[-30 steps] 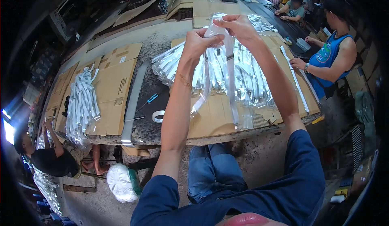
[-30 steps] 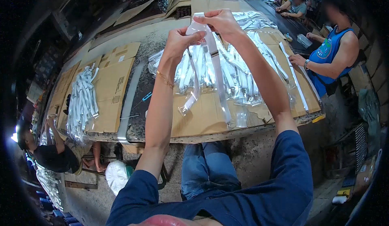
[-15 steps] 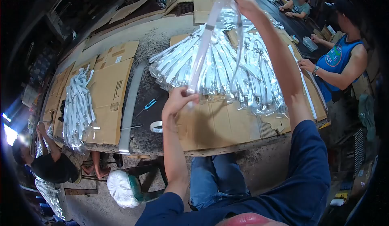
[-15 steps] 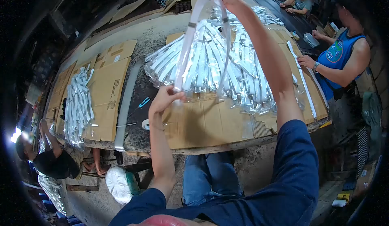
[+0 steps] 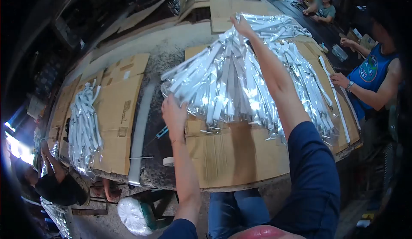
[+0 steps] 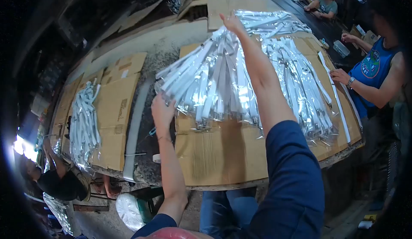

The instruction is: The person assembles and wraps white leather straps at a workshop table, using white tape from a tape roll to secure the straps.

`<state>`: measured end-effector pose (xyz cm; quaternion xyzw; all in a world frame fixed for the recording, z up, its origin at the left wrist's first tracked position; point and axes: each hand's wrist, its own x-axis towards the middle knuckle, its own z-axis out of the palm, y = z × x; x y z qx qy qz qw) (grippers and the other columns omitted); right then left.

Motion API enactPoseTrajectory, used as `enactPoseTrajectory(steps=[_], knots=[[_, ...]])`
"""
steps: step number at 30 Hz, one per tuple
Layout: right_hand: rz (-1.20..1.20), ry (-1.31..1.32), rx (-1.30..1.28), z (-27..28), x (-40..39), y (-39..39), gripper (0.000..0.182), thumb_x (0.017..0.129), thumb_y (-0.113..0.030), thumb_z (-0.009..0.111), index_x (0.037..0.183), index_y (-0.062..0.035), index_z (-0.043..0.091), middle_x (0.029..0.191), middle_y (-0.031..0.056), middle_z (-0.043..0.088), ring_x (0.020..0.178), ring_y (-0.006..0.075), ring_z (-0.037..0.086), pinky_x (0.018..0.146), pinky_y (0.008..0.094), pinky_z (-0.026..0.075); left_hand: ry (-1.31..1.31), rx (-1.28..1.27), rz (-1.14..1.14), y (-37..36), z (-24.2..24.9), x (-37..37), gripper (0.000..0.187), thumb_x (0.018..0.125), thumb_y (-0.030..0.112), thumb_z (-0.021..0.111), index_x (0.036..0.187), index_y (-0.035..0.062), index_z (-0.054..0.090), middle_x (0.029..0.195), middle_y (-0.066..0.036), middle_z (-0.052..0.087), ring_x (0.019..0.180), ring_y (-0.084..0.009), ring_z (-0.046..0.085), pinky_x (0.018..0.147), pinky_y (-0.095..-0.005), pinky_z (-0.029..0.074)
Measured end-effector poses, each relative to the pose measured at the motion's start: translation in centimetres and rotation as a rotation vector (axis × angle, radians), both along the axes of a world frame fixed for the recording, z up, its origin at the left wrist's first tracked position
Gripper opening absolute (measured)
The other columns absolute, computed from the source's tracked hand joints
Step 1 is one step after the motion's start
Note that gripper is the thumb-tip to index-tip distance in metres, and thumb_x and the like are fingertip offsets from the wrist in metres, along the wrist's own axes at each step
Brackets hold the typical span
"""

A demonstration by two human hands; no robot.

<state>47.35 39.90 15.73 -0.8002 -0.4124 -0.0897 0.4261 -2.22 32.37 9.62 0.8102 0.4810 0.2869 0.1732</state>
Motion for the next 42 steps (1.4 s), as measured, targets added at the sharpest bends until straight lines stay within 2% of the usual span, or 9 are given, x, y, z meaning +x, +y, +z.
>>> enactPoseTrajectory(steps=[6, 12, 15, 22, 28, 30, 33, 38, 42], knots=[[0.059, -0.118, -0.059, -10.5, -6.3, -8.3, 0.066, 0.095, -0.048, 0.044, 0.138, 0.0028, 0.040, 0.144, 0.0280, 0.037, 0.134, 0.0411, 0.035, 0.109, 0.0478, 0.032, 0.080, 0.103, -0.041, -4.2, -3.8, 7.5, 0.065, 0.084, 0.031, 0.067, 0.138, 0.0040, 0.044, 0.150, -0.021, 0.027, 0.142, -0.0382, 0.018, 0.114, -0.0531, 0.018], [-0.026, -0.228, -0.121, -12.0, -3.6, -7.1, 0.057, 0.094, -0.037, 0.051, 0.134, 0.0025, 0.045, 0.141, 0.0251, 0.041, 0.128, 0.0398, 0.042, 0.104, 0.0472, 0.037, -0.238, 0.230, 0.072, -6.1, -6.3, 9.4, 0.041, 0.085, 0.020, 0.065, 0.119, -0.0030, 0.058, 0.144, -0.023, 0.036, 0.140, -0.0392, 0.024, 0.114, -0.0534, 0.017], [-0.025, -0.271, -0.005, -11.2, -3.9, -6.6, 0.042, 0.084, -0.016, 0.062, 0.123, -0.0018, 0.058, 0.111, 0.0238, 0.064, 0.105, 0.0384, 0.060, 0.095, 0.0420, 0.045, -0.418, 0.251, 0.014, -6.7, -5.3, 9.4, 0.024, 0.085, 0.010, 0.063, 0.105, -0.0047, 0.064, 0.133, -0.018, 0.050, 0.135, -0.0364, 0.035, 0.112, -0.0481, 0.027], [-0.077, -0.246, 0.286, -10.2, -2.5, -2.1, 0.032, 0.082, -0.015, 0.062, 0.111, -0.0046, 0.065, 0.105, 0.0219, 0.065, 0.100, 0.0393, 0.061, 0.091, 0.0444, 0.047, -0.521, 0.294, -0.004, -5.6, -6.8, 9.7, 0.018, 0.084, 0.005, 0.062, 0.098, -0.0042, 0.066, 0.121, -0.016, 0.059, 0.126, -0.0355, 0.048, 0.107, -0.0474, 0.033], [-0.093, -0.484, 0.191, -11.0, -3.2, 0.8, 0.039, 0.086, -0.022, 0.060, 0.119, -0.0011, 0.059, 0.121, 0.0213, 0.060, 0.110, 0.0367, 0.058, 0.094, 0.0451, 0.046, -0.501, 0.294, -0.002, -5.4, -6.7, 9.2, 0.017, 0.084, 0.005, 0.062, 0.098, -0.0025, 0.067, 0.120, -0.016, 0.061, 0.126, -0.0343, 0.048, 0.108, -0.0479, 0.032], [-0.052, -0.640, -0.176, -12.0, -3.2, 2.0, 0.040, 0.094, -0.033, 0.044, 0.113, 0.0011, 0.056, 0.119, 0.0203, 0.059, 0.108, 0.0357, 0.059, 0.086, 0.0490, 0.048, -0.468, 0.305, 0.003, -5.2, -6.5, 8.8, 0.017, 0.085, 0.006, 0.061, 0.098, -0.0021, 0.067, 0.121, -0.016, 0.061, 0.126, -0.0340, 0.048, 0.109, -0.0480, 0.030], [0.061, -0.658, -0.517, -11.2, -3.9, 1.9, 0.052, 0.095, -0.037, 0.039, 0.131, -0.0011, 0.048, 0.140, 0.0170, 0.046, 0.133, 0.0325, 0.040, 0.105, 0.0668, 0.028, -0.431, 0.303, -0.013, -5.3, -6.6, 9.1, 0.017, 0.085, 0.008, 0.061, 0.098, -0.0018, 0.067, 0.122, -0.016, 0.061, 0.127, -0.0336, 0.047, 0.110, -0.0479, 0.028], [0.023, -0.420, -0.028, -8.9, -6.2, -1.1, 0.058, 0.091, -0.038, 0.040, 0.141, -0.0092, 0.040, 0.151, 0.0138, 0.031, 0.142, 0.0322, 0.024, 0.105, 0.0713, 0.021, -0.407, 0.295, -0.019, -5.3, -6.6, 8.8, 0.020, 0.086, 0.009, 0.060, 0.101, -0.0029, 0.067, 0.124, -0.016, 0.060, 0.129, -0.0327, 0.046, 0.112, -0.0472, 0.026], [-0.034, -0.570, -0.026, -9.1, 1.3, -10.7, 0.030, 0.085, -0.020, 0.057, 0.110, -0.0062, 0.066, 0.108, 0.0130, 0.067, 0.100, 0.0309, 0.063, 0.091, 0.0364, 0.048, -0.459, 0.262, 0.017, -5.3, -6.5, 8.1, 0.019, 0.088, 0.008, 0.059, 0.100, -0.0038, 0.066, 0.124, -0.015, 0.059, 0.129, -0.0335, 0.045, 0.111, -0.0499, 0.026]])
